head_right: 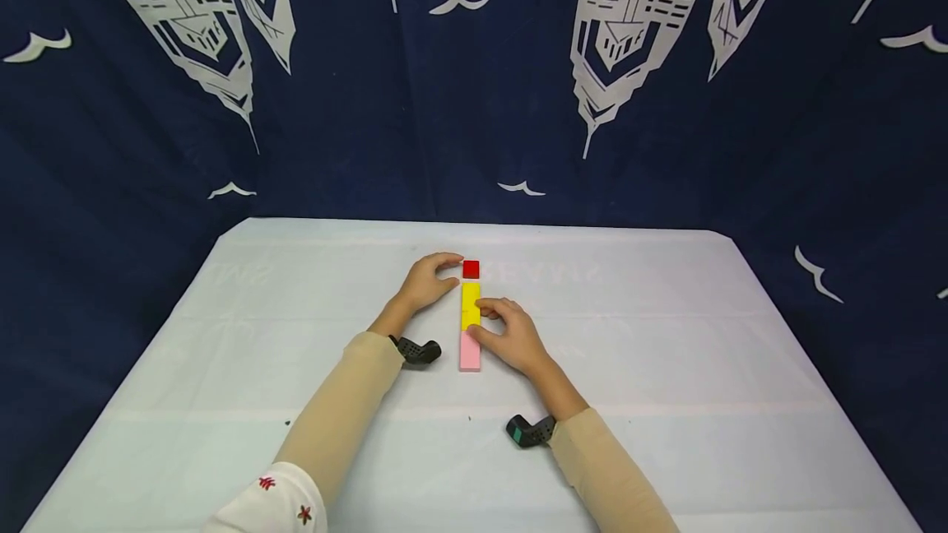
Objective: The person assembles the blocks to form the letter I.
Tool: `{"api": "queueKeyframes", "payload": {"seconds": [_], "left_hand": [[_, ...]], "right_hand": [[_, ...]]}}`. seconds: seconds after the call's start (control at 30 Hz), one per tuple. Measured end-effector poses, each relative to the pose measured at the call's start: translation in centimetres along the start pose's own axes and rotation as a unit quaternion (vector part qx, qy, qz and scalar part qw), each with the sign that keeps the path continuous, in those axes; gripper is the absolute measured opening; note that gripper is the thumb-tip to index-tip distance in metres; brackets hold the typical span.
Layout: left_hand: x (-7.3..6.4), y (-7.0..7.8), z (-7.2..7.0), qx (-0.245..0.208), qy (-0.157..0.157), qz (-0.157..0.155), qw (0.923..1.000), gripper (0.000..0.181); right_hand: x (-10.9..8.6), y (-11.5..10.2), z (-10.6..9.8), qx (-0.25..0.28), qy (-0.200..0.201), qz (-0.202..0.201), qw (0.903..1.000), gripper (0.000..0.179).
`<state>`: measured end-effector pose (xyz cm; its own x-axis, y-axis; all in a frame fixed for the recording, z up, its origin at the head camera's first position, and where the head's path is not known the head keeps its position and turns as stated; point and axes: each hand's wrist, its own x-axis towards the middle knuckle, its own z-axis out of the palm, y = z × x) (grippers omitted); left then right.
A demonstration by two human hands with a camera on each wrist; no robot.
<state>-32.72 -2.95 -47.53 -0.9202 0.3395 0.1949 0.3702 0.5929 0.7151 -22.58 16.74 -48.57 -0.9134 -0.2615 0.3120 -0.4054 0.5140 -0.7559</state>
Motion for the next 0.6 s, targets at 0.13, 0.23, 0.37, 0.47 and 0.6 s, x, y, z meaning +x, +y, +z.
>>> {"api": "queueKeyframes", "payload": {"seconds": [0.13, 0.23, 0.37, 0.47, 0.6], "left_hand": [[-0.7, -0.1, -0.8, 0.042, -0.008, 0.002, 0.9991, 0.039], [-1.6, -0.1, -1.7, 0.08, -0.017, 0.007, 0.9967, 0.037], [-2.9, 0.0, -3.0, 0.111, -0.023, 0.02, 0.9933, 0.036], [-3.8, -0.1, -3.8, 0.119, -0.026, 0.026, 0.9922, 0.035], [-5.2, -0.1, -4.5, 0.121, -0.03, 0.029, 0.9917, 0.035]], "right_hand": [[0.4, -0.4, -0.1, 0.009, -0.01, 0.014, 0.9998, 0.044], [0.6, -0.5, -0.3, 0.007, -0.023, 0.023, 0.9995, 0.045], [0.7, -0.6, -0.7, 0.005, -0.024, 0.037, 0.999, 0.047], [0.5, -0.7, -1.2, 0.006, -0.016, 0.041, 0.999, 0.045], [-0.2, -0.9, -1.9, 0.006, -0.012, 0.041, 0.9991, 0.041]]}}
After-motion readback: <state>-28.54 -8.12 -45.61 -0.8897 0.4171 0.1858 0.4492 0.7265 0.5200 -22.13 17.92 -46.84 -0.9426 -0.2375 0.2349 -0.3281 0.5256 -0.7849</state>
